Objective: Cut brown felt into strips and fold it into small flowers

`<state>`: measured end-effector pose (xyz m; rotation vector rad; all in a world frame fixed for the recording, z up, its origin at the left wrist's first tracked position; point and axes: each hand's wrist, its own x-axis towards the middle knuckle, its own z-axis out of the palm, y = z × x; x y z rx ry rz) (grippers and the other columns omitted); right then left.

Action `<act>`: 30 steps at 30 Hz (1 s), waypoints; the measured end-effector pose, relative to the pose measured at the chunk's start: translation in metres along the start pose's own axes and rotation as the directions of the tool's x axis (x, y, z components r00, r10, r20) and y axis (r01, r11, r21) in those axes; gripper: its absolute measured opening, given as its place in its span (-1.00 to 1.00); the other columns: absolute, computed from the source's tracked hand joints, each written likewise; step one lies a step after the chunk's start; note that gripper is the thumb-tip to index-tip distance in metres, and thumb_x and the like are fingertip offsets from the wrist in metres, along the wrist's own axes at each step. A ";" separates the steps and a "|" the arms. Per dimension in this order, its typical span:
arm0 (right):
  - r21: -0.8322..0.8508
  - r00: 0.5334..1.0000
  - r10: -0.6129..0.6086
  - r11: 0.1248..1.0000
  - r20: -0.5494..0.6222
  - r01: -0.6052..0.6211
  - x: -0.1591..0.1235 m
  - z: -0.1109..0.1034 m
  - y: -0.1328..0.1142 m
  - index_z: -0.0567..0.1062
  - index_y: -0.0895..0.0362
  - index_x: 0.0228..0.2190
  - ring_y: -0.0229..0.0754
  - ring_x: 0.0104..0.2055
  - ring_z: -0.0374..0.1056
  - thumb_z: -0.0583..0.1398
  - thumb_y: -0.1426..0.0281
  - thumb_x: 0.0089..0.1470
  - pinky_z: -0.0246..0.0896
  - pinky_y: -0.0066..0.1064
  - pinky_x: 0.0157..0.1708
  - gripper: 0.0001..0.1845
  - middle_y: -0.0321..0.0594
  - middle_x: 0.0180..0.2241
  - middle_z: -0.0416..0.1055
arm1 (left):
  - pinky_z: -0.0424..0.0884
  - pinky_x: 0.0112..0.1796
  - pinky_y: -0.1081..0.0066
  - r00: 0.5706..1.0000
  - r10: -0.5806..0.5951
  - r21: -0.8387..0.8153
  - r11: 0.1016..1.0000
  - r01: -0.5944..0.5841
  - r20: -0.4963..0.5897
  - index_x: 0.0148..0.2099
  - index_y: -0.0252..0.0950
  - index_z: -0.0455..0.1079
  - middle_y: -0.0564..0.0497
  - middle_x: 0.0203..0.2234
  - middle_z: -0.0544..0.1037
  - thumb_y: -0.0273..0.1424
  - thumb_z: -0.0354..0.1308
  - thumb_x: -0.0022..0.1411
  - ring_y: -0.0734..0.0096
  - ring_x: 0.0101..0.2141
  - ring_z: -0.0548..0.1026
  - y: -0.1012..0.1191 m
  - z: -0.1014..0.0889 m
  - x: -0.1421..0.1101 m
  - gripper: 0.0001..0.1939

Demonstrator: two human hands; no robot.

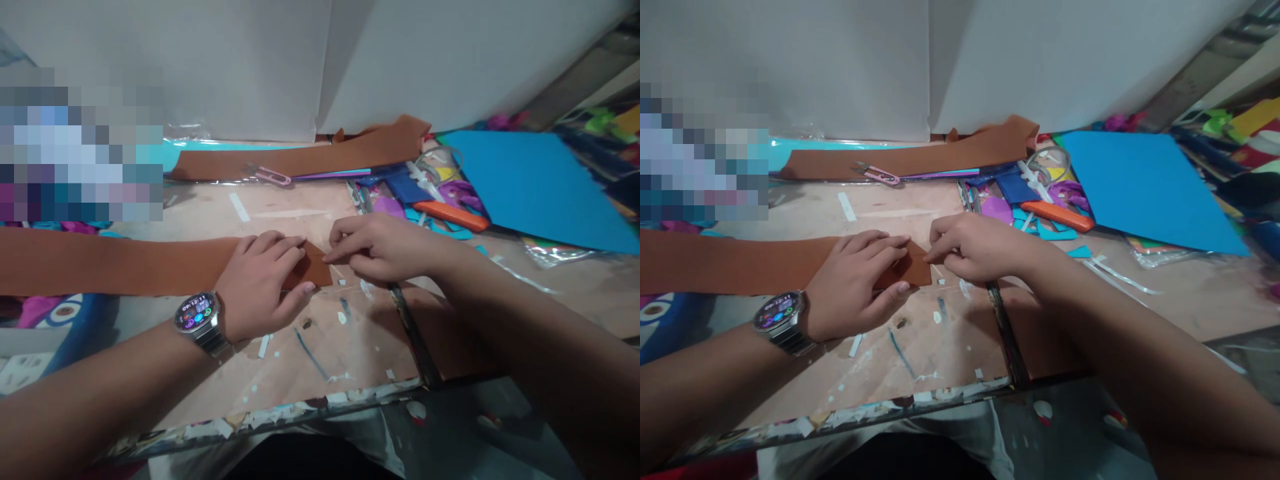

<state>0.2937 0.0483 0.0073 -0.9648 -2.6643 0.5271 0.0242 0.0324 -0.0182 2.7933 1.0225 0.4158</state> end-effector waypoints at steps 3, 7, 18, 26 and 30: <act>0.001 1.000 0.002 1.000 0.019 -0.002 0.000 0.000 0.000 0.75 0.05 -0.21 -0.21 -0.32 0.48 0.13 0.58 0.04 0.36 -0.40 -0.26 -0.56 -0.19 -0.21 0.57 | 0.26 0.12 -0.13 1.000 0.001 0.002 1.000 -0.001 0.002 0.14 -0.27 0.43 -0.08 0.29 0.47 -0.08 0.05 0.40 -0.12 0.22 0.35 0.000 0.000 0.001 -0.54; 0.034 0.999 0.002 0.999 0.048 -0.004 -0.001 -0.006 0.000 0.74 0.06 -0.33 -0.23 -0.36 0.46 0.12 0.59 0.00 0.32 -0.42 -0.30 -0.59 -0.20 -0.27 0.56 | 0.26 0.12 -0.12 1.000 0.002 0.003 1.000 -0.002 0.002 0.14 -0.26 0.43 -0.07 0.29 0.47 -0.08 0.06 0.40 -0.11 0.21 0.35 0.001 0.000 0.001 -0.55; -0.023 0.985 0.158 0.987 -0.075 -0.160 0.003 -0.002 -0.006 0.61 0.17 -0.31 -0.21 -0.37 0.40 0.15 0.55 0.06 0.15 -0.43 -0.34 -0.77 -0.21 -0.36 0.55 | 0.26 0.10 -0.12 1.000 0.009 -0.009 1.000 -0.009 -0.018 0.12 -0.24 0.43 -0.08 0.29 0.47 -0.09 0.05 0.40 -0.12 0.21 0.36 -0.002 0.002 0.000 -0.57; 0.076 0.971 0.185 0.982 -0.149 -0.176 0.008 0.020 0.001 0.61 0.17 -0.21 -0.23 -0.36 0.43 0.25 0.54 0.07 0.22 -0.47 -0.32 -0.78 -0.24 -0.36 0.59 | 0.26 0.12 -0.12 1.000 0.009 -0.019 1.000 -0.009 -0.018 0.14 -0.26 0.42 -0.09 0.28 0.47 -0.10 0.06 0.40 -0.10 0.22 0.35 -0.002 0.002 -0.001 -0.57; 0.091 0.969 0.171 0.983 -0.180 -0.157 0.009 0.023 0.005 0.62 0.14 -0.15 -0.19 -0.28 0.50 0.25 0.52 0.13 0.29 -0.44 -0.26 -0.76 -0.22 -0.28 0.63 | 0.27 0.11 -0.13 1.000 0.013 -0.025 1.000 -0.014 -0.024 0.12 -0.26 0.42 -0.09 0.26 0.49 -0.11 0.07 0.39 -0.09 0.21 0.36 -0.003 0.002 -0.001 -0.58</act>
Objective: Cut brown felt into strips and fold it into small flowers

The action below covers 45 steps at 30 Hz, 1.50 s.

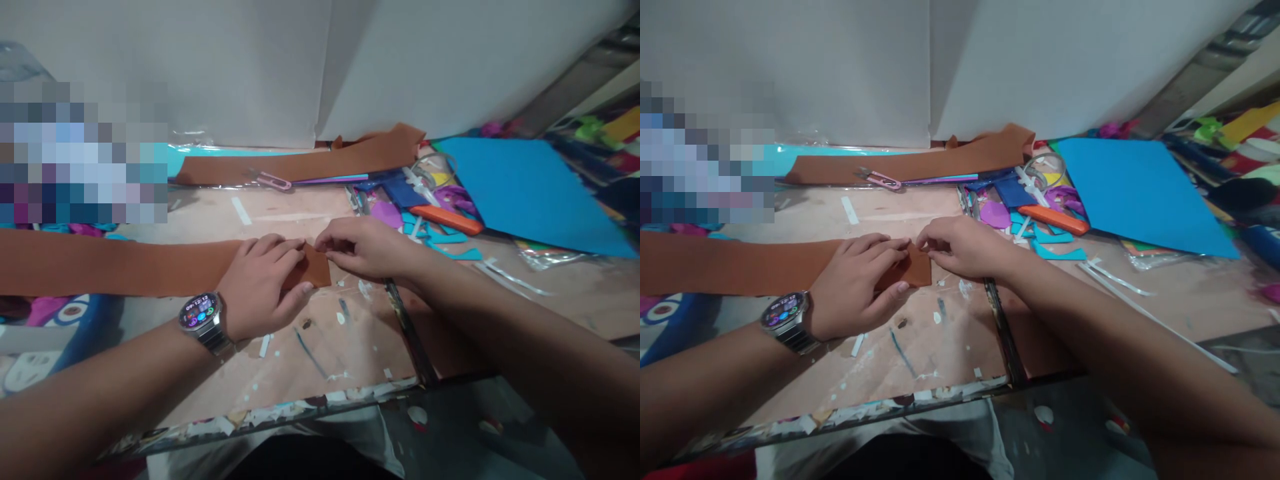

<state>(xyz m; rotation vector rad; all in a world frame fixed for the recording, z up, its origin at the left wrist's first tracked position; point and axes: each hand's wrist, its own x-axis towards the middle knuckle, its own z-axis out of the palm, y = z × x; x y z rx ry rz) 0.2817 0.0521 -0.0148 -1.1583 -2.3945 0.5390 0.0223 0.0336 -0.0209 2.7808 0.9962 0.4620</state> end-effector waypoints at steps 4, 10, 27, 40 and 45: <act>0.005 0.996 -0.089 0.996 0.015 0.089 0.001 0.001 0.003 0.65 0.14 -0.15 -0.16 -0.16 0.53 0.22 0.53 0.18 0.34 -0.39 -0.13 -0.75 -0.17 -0.18 0.62 | 0.27 0.11 -0.13 1.000 0.002 -0.003 1.000 -0.002 -0.002 0.14 -0.26 0.41 -0.10 0.27 0.49 -0.11 0.07 0.40 -0.10 0.21 0.37 -0.001 0.001 0.001 -0.57; 0.009 0.989 -0.144 0.989 0.023 0.144 0.001 0.001 0.003 0.66 0.14 -0.21 -0.15 -0.16 0.53 0.20 0.57 0.18 0.36 -0.36 -0.09 -0.76 -0.15 -0.21 0.59 | 0.27 0.10 -0.09 1.000 -0.006 -0.018 1.000 0.006 -0.025 0.22 -0.27 0.36 -0.14 0.26 0.47 -0.10 0.09 0.38 -0.11 0.19 0.38 0.001 0.000 0.001 -0.51; 0.022 0.987 -0.161 0.987 0.024 0.160 -0.001 -0.002 -0.004 0.63 0.12 -0.24 -0.15 -0.16 0.53 0.16 0.60 0.13 0.39 -0.34 -0.09 -0.73 -0.17 -0.20 0.60 | 0.35 0.04 -0.03 0.993 0.080 0.023 0.997 -0.078 -0.090 0.13 -0.30 0.50 -0.14 0.14 0.57 -0.22 0.11 0.38 -0.06 0.10 0.45 0.000 0.002 -0.003 -0.61; 0.053 0.986 -0.168 0.984 -0.008 0.168 -0.002 -0.001 -0.010 0.64 0.11 -0.21 -0.12 -0.08 0.54 0.11 0.61 0.16 0.43 -0.28 -0.01 -0.66 -0.12 -0.10 0.59 | 0.35 0.00 -0.04 0.999 0.025 0.002 1.000 -0.025 -0.030 0.09 -0.22 0.50 -0.14 0.15 0.54 -0.20 0.09 0.38 -0.05 0.02 0.45 0.002 -0.001 -0.001 -0.65; 0.063 0.988 -0.154 0.986 0.005 0.154 -0.001 0.000 -0.010 0.63 0.11 -0.12 -0.11 -0.06 0.54 0.10 0.62 0.16 0.43 -0.28 0.01 -0.62 -0.12 -0.10 0.62 | 0.34 0.00 -0.04 0.999 0.023 -0.004 1.000 -0.023 -0.027 0.12 -0.24 0.49 -0.14 0.16 0.53 -0.20 0.09 0.38 -0.05 0.05 0.45 0.002 -0.002 -0.001 -0.62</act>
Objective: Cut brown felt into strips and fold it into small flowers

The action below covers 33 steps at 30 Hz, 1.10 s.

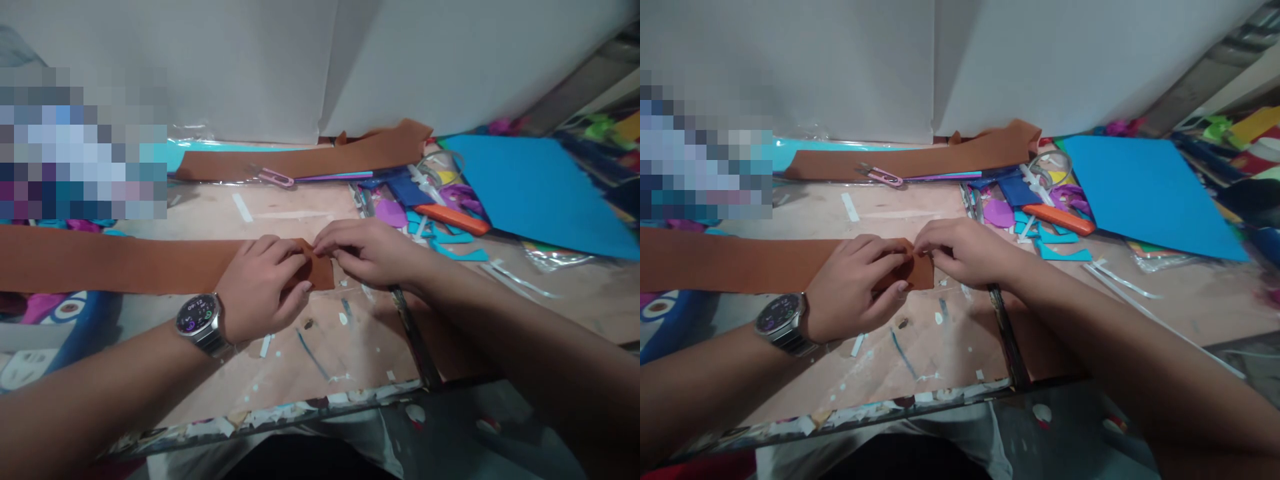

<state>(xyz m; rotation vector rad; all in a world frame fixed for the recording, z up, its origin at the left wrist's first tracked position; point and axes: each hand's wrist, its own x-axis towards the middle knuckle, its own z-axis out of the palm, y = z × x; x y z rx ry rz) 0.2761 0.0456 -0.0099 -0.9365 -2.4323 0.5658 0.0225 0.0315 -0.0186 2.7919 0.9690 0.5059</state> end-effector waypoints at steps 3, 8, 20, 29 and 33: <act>0.007 1.000 -0.002 1.000 0.007 0.002 -0.001 0.001 0.001 0.63 0.12 -0.10 -0.11 -0.01 0.54 0.10 0.63 0.16 0.43 -0.27 0.05 -0.60 -0.13 -0.05 0.62 | 0.35 0.00 -0.03 1.000 -0.002 -0.005 1.000 0.002 -0.003 0.12 -0.26 0.49 -0.14 0.15 0.54 -0.21 0.08 0.39 -0.04 0.05 0.46 0.000 0.000 0.000 -0.62; 0.026 1.000 -0.015 1.000 0.001 0.015 -0.001 0.001 -0.002 0.63 0.09 -0.07 -0.10 0.03 0.55 0.12 0.62 0.17 0.45 -0.24 0.09 -0.59 -0.14 0.00 0.62 | 0.38 0.02 -0.06 1.000 -0.009 0.004 1.000 0.009 -0.024 0.11 -0.26 0.52 -0.18 0.16 0.51 -0.20 0.10 0.37 -0.07 0.08 0.44 -0.001 0.001 -0.002 -0.61; 0.021 0.999 -0.012 1.000 0.031 0.011 -0.002 -0.003 -0.004 0.66 0.09 -0.04 -0.08 0.07 0.56 0.14 0.62 0.14 0.46 -0.26 0.11 -0.56 -0.16 0.04 0.62 | 0.35 0.03 -0.11 0.998 0.024 0.051 0.998 -0.020 -0.064 0.15 -0.25 0.52 -0.10 0.19 0.55 -0.21 0.10 0.37 -0.13 0.13 0.42 0.000 0.002 -0.002 -0.59; 0.026 0.998 -0.022 0.999 0.052 0.021 -0.003 -0.006 -0.003 0.68 0.08 -0.07 -0.13 0.08 0.57 0.12 0.65 0.11 0.46 -0.31 0.13 -0.52 -0.20 0.04 0.63 | 0.34 0.05 -0.10 0.998 0.015 0.040 0.999 -0.013 -0.059 0.15 -0.25 0.52 -0.10 0.22 0.52 -0.21 0.10 0.37 -0.12 0.14 0.41 -0.001 0.001 -0.002 -0.60; -0.008 0.997 -0.028 1.000 0.073 0.029 -0.003 -0.005 -0.006 0.66 0.05 0.00 -0.11 0.15 0.53 0.12 0.65 0.13 0.43 -0.26 0.19 -0.49 -0.23 0.11 0.59 | 0.35 0.06 -0.11 0.998 0.017 0.046 0.999 -0.014 -0.056 0.13 -0.26 0.53 -0.13 0.24 0.49 -0.20 0.10 0.37 -0.13 0.16 0.39 -0.001 0.002 -0.003 -0.60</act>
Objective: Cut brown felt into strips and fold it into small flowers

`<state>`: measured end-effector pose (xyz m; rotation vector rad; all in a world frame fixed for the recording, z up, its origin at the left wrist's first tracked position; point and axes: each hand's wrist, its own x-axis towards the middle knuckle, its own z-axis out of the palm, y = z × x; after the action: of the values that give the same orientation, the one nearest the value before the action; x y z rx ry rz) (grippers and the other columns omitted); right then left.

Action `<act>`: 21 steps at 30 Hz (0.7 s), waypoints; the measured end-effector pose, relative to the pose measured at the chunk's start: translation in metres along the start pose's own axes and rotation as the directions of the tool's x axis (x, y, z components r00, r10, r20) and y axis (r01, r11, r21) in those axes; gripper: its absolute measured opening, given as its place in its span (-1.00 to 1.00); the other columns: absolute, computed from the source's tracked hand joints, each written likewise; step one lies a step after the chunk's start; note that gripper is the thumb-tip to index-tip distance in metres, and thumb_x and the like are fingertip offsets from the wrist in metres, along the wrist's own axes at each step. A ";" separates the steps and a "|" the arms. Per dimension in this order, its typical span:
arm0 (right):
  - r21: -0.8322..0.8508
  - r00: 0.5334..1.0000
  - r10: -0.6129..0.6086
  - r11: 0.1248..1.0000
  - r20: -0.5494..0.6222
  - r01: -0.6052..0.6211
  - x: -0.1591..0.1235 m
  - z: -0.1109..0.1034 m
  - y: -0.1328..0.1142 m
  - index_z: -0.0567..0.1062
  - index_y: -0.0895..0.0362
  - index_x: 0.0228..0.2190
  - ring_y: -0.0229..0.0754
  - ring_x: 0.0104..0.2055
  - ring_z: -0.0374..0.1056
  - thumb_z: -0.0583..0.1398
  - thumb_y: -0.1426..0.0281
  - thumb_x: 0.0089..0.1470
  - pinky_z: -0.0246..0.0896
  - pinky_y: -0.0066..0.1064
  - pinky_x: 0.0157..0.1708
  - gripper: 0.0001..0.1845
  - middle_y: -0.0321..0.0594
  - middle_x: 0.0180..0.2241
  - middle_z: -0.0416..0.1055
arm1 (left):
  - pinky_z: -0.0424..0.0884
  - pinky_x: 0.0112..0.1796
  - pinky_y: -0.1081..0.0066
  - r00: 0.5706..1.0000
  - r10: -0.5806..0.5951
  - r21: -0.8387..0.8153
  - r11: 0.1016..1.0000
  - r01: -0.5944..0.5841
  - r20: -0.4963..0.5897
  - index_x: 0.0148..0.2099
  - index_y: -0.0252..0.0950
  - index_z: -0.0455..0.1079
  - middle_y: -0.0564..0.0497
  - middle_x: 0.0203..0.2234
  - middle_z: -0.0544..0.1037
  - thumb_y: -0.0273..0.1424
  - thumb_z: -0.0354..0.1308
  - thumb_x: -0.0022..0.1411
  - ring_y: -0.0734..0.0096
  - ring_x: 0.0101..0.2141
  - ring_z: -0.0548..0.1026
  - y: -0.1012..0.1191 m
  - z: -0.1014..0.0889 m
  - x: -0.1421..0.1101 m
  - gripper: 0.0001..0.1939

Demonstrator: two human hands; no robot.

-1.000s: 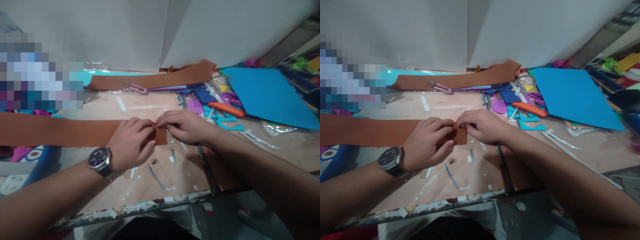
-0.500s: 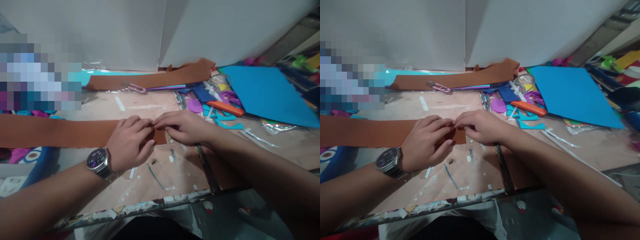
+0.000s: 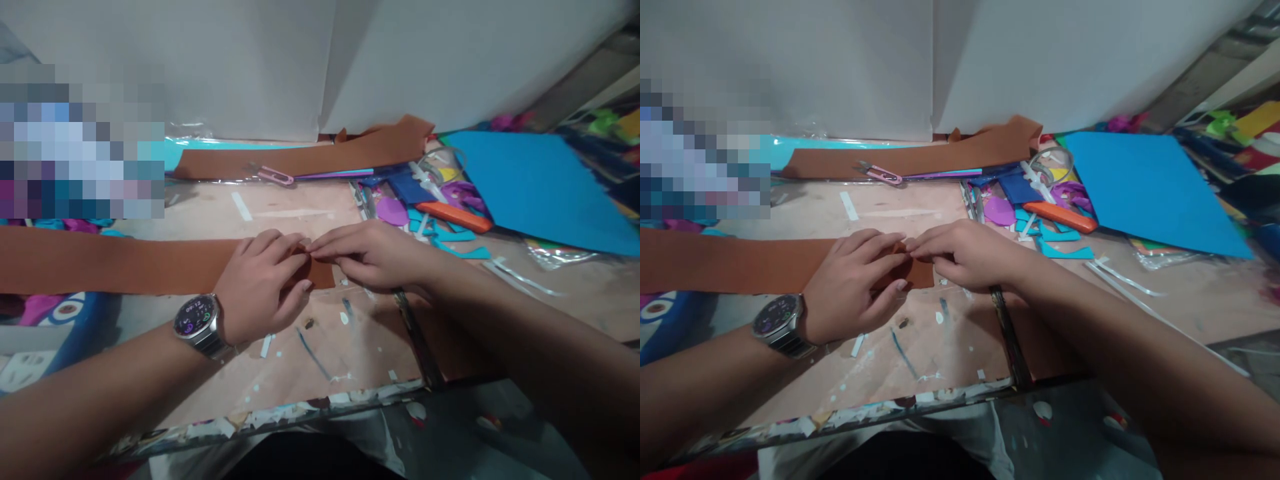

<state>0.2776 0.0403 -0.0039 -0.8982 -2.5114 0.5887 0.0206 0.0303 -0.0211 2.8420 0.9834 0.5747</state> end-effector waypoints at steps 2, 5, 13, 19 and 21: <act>-0.018 1.000 0.006 1.000 0.010 -0.005 0.000 0.000 -0.001 0.64 0.05 0.03 -0.10 0.16 0.52 0.13 0.64 0.13 0.42 -0.24 0.21 -0.47 -0.23 0.14 0.57 | 0.35 0.06 -0.11 1.000 0.002 0.003 1.000 -0.002 -0.003 0.12 -0.26 0.53 -0.14 0.24 0.48 -0.20 0.11 0.37 -0.12 0.16 0.39 0.000 0.000 0.000 -0.60; -0.039 1.000 0.017 0.999 0.023 -0.016 -0.001 0.000 -0.002 0.63 0.05 0.06 -0.12 0.18 0.51 0.13 0.64 0.15 0.39 -0.26 0.23 -0.47 -0.25 0.16 0.56 | 0.35 0.05 -0.10 1.000 0.001 0.006 1.000 -0.001 0.002 0.13 -0.27 0.53 -0.14 0.24 0.48 -0.19 0.10 0.37 -0.12 0.15 0.40 0.000 0.000 -0.001 -0.60; -0.048 1.000 -0.006 0.999 0.019 0.007 -0.002 -0.001 -0.002 0.63 0.07 0.06 -0.12 0.17 0.51 0.12 0.63 0.17 0.40 -0.29 0.20 -0.49 -0.22 0.17 0.55 | 0.35 0.05 -0.09 1.000 -0.004 -0.008 1.000 0.004 0.015 0.13 -0.26 0.52 -0.13 0.19 0.53 -0.20 0.09 0.38 -0.11 0.14 0.42 0.000 -0.001 0.001 -0.60; -0.058 0.999 -0.010 0.998 0.031 0.012 -0.002 0.001 -0.001 0.59 0.02 0.12 -0.13 0.22 0.46 0.11 0.62 0.19 0.35 -0.30 0.24 -0.44 -0.25 0.22 0.50 | 0.35 0.05 -0.10 1.000 -0.006 -0.015 1.000 0.006 0.014 0.12 -0.26 0.52 -0.17 0.18 0.52 -0.20 0.10 0.37 -0.10 0.13 0.43 0.000 0.000 0.001 -0.61; -0.067 0.999 -0.011 0.998 0.035 0.013 -0.003 0.001 0.000 0.58 0.02 0.13 -0.12 0.23 0.45 0.11 0.62 0.18 0.35 -0.28 0.26 -0.44 -0.24 0.23 0.49 | 0.35 0.04 -0.09 1.000 -0.003 -0.013 1.000 0.003 0.015 0.11 -0.26 0.53 -0.17 0.18 0.52 -0.21 0.09 0.37 -0.10 0.12 0.43 -0.001 0.000 0.001 -0.61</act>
<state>0.2789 0.0381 -0.0050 -0.9032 -2.5794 0.5232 0.0206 0.0312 -0.0208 2.8288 0.9778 0.5566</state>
